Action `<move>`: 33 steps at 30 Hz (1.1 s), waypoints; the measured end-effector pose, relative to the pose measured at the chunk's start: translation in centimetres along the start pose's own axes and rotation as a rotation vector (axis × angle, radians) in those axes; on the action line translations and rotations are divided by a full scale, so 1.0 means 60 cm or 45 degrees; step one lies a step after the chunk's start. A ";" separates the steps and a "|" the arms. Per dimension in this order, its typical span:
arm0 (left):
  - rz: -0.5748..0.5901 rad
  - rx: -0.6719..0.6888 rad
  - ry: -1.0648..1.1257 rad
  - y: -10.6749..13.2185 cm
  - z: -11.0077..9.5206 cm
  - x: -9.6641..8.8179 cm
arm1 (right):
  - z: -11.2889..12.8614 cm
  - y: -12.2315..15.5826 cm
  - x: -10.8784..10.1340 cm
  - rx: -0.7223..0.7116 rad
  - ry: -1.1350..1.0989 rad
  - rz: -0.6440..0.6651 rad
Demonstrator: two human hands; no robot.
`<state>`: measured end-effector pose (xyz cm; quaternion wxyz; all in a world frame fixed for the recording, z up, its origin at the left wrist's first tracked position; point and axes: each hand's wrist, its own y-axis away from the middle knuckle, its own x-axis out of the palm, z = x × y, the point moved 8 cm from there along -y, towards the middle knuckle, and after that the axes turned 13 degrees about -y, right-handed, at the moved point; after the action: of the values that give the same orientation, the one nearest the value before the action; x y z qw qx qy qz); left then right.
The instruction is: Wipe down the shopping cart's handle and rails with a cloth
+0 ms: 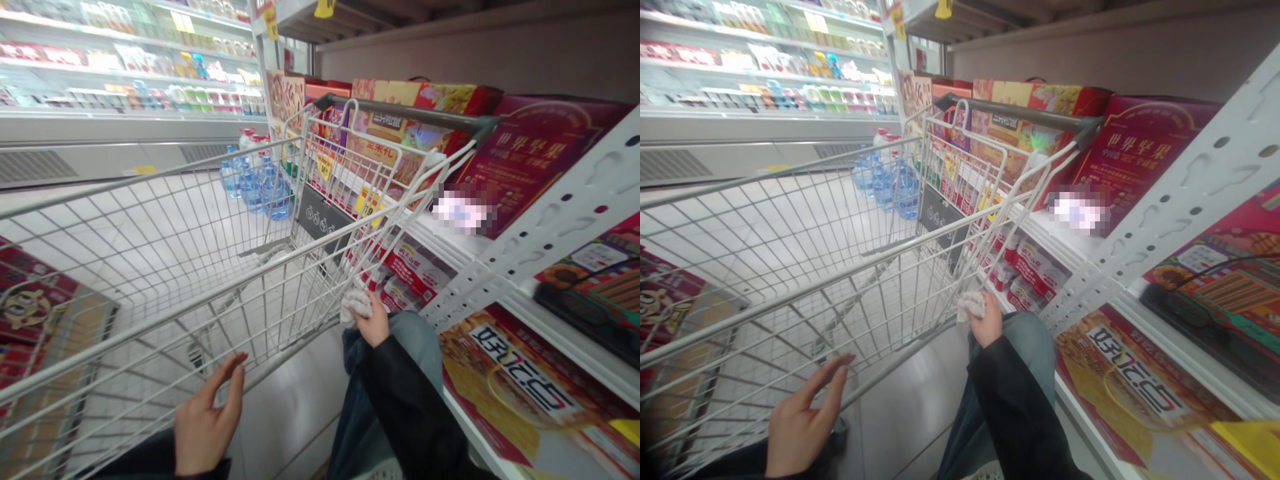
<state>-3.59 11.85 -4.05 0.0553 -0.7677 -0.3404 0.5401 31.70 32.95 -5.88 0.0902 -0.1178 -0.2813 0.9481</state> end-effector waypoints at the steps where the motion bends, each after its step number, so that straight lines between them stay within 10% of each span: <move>1: -0.004 0.019 0.003 -0.001 0.001 0.001 | -0.006 0.009 0.007 0.006 0.000 0.023; 10: -0.012 0.003 -0.012 0.003 0.001 -0.001 | 0.059 -0.045 -0.042 -0.103 -0.016 -0.120; 17: 0.031 -0.031 -0.022 0.000 -0.015 -0.008 | -0.001 0.006 0.002 0.020 -0.023 0.010; 25: -0.003 -0.005 -0.018 0.000 -0.012 -0.009 | 0.053 -0.039 -0.049 -0.101 -0.053 -0.192; 33: 0.034 -0.031 -0.031 -0.002 -0.022 -0.010 | 0.005 -0.005 -0.009 0.005 -0.040 -0.067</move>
<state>-2.60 11.98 -2.95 0.0348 -0.7662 -0.3375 0.5458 32.20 32.91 -5.39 0.1109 -0.0951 -0.2839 0.9477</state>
